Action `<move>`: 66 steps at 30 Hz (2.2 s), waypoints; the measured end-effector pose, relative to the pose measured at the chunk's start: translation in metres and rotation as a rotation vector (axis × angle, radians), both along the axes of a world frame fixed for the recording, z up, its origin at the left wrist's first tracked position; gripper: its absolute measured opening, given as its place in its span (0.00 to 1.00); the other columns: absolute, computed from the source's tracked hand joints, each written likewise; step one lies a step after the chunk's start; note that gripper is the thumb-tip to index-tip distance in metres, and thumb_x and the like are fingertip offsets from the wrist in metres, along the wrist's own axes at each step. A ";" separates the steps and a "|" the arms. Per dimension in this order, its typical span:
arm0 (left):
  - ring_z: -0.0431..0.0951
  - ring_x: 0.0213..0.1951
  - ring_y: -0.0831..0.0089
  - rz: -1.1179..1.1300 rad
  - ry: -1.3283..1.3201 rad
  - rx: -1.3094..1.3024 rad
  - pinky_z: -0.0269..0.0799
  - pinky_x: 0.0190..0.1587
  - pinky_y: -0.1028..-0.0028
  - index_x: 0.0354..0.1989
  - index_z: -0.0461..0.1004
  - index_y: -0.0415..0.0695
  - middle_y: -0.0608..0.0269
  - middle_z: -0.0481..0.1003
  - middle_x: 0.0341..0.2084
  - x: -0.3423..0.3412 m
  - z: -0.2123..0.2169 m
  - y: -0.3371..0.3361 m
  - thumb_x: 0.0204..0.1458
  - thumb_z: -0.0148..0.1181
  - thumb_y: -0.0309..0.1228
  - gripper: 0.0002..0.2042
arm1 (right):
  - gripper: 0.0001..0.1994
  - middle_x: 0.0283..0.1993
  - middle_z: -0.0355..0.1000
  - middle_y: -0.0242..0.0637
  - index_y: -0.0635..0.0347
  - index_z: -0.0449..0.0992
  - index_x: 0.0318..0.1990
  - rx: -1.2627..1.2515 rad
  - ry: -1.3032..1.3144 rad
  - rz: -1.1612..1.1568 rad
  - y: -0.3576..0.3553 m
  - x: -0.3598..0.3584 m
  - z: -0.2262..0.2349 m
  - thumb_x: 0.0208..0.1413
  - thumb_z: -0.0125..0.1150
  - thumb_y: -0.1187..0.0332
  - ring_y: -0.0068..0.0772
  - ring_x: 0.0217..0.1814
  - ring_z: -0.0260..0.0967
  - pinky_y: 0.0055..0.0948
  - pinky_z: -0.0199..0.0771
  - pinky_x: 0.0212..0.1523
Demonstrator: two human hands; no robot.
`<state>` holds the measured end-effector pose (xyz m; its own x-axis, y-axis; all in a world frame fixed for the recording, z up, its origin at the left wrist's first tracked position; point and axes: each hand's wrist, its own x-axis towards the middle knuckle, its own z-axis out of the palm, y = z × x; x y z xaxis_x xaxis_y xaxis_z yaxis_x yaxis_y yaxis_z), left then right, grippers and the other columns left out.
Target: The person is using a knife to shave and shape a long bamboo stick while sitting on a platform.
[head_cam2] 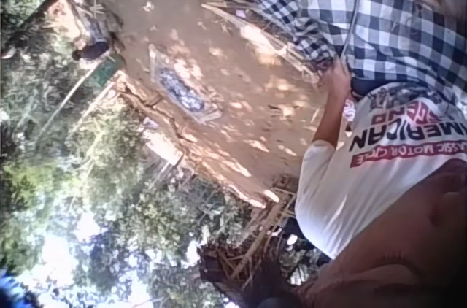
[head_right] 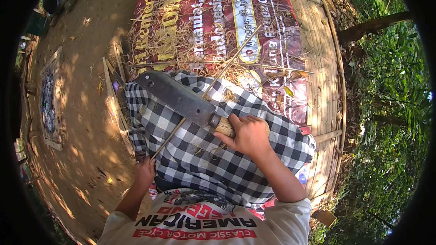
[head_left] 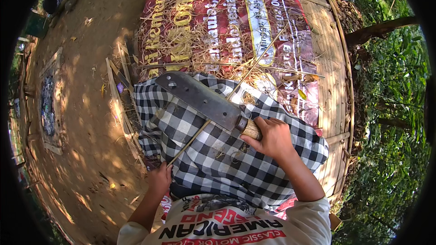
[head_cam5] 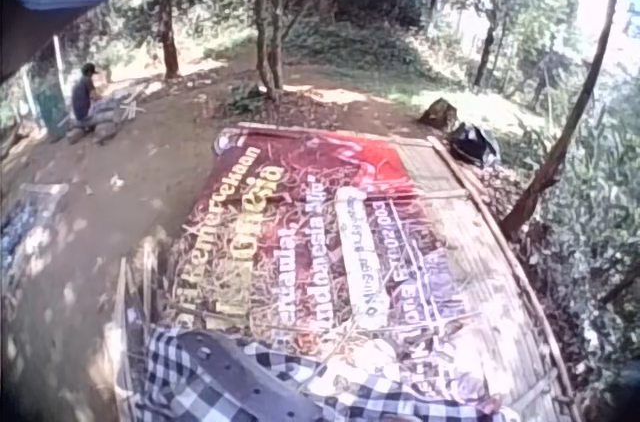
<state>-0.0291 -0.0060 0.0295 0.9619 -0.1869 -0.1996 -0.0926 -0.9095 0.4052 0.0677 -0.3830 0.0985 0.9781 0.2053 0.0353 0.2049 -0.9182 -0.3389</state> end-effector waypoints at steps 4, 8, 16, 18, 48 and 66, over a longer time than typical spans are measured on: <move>0.74 0.16 0.53 0.006 -0.026 0.016 0.66 0.19 0.61 0.29 0.71 0.41 0.51 0.69 0.11 -0.001 0.002 -0.001 0.55 0.55 0.33 0.08 | 0.25 0.18 0.70 0.37 0.56 0.73 0.28 -0.038 0.004 0.033 -0.009 0.002 0.002 0.44 0.62 0.40 0.39 0.22 0.71 0.35 0.71 0.25; 0.74 0.17 0.53 0.007 -0.007 0.034 0.66 0.19 0.60 0.27 0.70 0.41 0.51 0.70 0.12 -0.001 0.004 -0.002 0.55 0.55 0.33 0.09 | 0.26 0.20 0.71 0.40 0.57 0.74 0.30 -0.058 0.026 0.060 -0.023 0.005 0.002 0.42 0.63 0.40 0.43 0.25 0.72 0.36 0.71 0.27; 0.74 0.17 0.53 0.007 -0.011 0.032 0.66 0.19 0.60 0.26 0.69 0.42 0.51 0.70 0.12 0.001 0.009 -0.003 0.55 0.54 0.35 0.10 | 0.25 0.19 0.70 0.38 0.56 0.73 0.28 -0.083 -0.099 0.106 -0.040 0.007 0.000 0.41 0.63 0.40 0.40 0.24 0.71 0.34 0.71 0.30; 0.74 0.17 0.53 0.000 -0.013 0.044 0.67 0.19 0.60 0.26 0.69 0.42 0.52 0.70 0.12 0.000 0.007 -0.003 0.55 0.54 0.35 0.11 | 0.26 0.20 0.70 0.40 0.57 0.74 0.28 -0.097 -0.096 0.113 -0.043 0.007 0.004 0.42 0.63 0.40 0.42 0.25 0.71 0.35 0.72 0.31; 0.73 0.18 0.48 -0.109 -0.039 -0.062 0.68 0.21 0.57 0.23 0.70 0.41 0.48 0.69 0.11 0.019 0.000 0.006 0.56 0.54 0.39 0.15 | 0.22 0.15 0.70 0.40 0.56 0.71 0.27 -0.273 -0.194 -0.318 -0.111 -0.007 0.041 0.42 0.68 0.46 0.42 0.17 0.71 0.36 0.70 0.22; 0.73 0.17 0.49 -0.103 -0.095 -0.067 0.67 0.20 0.57 0.22 0.69 0.40 0.48 0.69 0.11 0.021 -0.001 0.003 0.56 0.54 0.39 0.15 | 0.29 0.13 0.69 0.41 0.58 0.75 0.36 -0.468 -0.308 -0.335 -0.159 0.012 0.038 0.44 0.62 0.38 0.40 0.15 0.70 0.34 0.69 0.19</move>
<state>-0.0085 -0.0030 0.0282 0.9509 -0.2952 -0.0927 -0.2246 -0.8646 0.4495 0.0800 -0.5423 0.1370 0.9511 -0.0477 0.3051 -0.0946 -0.9855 0.1407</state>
